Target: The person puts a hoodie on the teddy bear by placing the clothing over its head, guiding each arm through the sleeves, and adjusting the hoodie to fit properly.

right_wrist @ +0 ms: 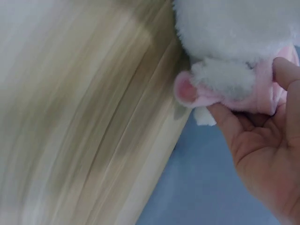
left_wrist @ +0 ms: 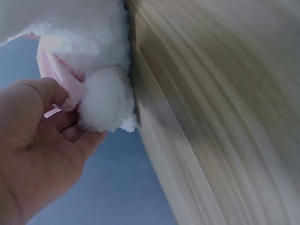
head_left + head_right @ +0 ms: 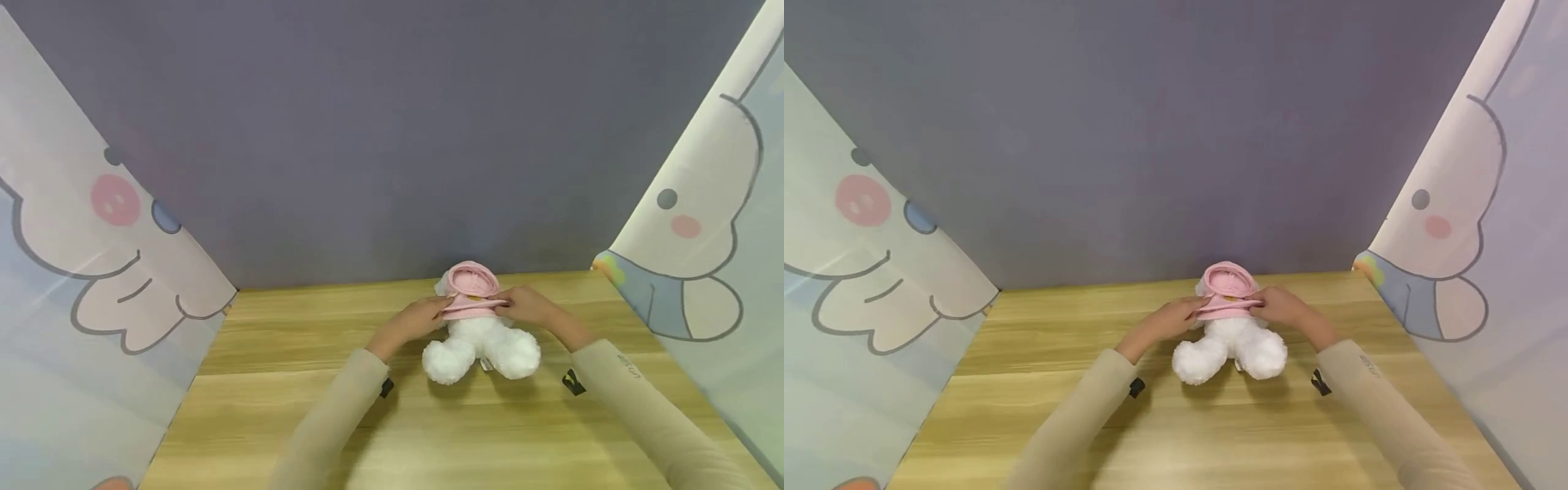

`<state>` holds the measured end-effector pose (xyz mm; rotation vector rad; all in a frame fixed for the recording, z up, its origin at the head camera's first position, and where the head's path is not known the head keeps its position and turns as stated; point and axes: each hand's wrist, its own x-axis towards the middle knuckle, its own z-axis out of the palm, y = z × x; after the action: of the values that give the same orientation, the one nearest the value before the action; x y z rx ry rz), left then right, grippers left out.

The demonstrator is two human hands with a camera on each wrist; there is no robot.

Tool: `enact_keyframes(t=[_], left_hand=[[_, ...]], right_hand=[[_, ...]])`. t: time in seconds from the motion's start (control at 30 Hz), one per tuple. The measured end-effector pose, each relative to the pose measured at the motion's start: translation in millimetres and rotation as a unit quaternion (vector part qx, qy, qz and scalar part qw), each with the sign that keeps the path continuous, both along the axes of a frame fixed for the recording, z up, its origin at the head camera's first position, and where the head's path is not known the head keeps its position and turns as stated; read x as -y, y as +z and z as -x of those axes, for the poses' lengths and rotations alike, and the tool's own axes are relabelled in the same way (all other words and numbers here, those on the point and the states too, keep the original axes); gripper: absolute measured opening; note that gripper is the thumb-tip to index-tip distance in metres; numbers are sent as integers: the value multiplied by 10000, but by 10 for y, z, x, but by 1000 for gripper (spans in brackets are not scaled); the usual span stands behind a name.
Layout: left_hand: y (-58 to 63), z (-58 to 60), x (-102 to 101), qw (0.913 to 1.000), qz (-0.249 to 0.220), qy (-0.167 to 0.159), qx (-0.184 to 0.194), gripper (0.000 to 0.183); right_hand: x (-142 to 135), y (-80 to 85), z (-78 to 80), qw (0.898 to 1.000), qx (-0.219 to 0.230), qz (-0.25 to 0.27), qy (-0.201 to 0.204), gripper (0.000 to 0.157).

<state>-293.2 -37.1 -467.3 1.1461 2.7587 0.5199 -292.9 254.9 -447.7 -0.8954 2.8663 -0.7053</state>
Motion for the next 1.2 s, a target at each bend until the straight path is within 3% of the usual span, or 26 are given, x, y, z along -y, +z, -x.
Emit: enact_keyframes(t=[0.17,0.47,0.6,0.73,0.87,1.2], left_hand=[[65,-62,332,9999,103,69,-96,50],[77,-195,720,9993,212,191,-231,50],[97,-245,825,9994,148,273,-161,48],[135,-311,914,9991,54,405,-83,48],[161,-374,994,9991,-20,332,-277,49],[192,-556,1148,9987,-228,352,-282,48]], right_hand=[[326,23,11,9994,-307,41,162,27],[721,-19,-61,9985,-470,140,236,17],[856,-94,-119,9980,-533,248,229,15],[957,-155,-174,9978,-445,415,259,29],[1019,-188,-212,9972,-500,534,176,34],[1150,-269,-323,9964,-119,743,385,36]])
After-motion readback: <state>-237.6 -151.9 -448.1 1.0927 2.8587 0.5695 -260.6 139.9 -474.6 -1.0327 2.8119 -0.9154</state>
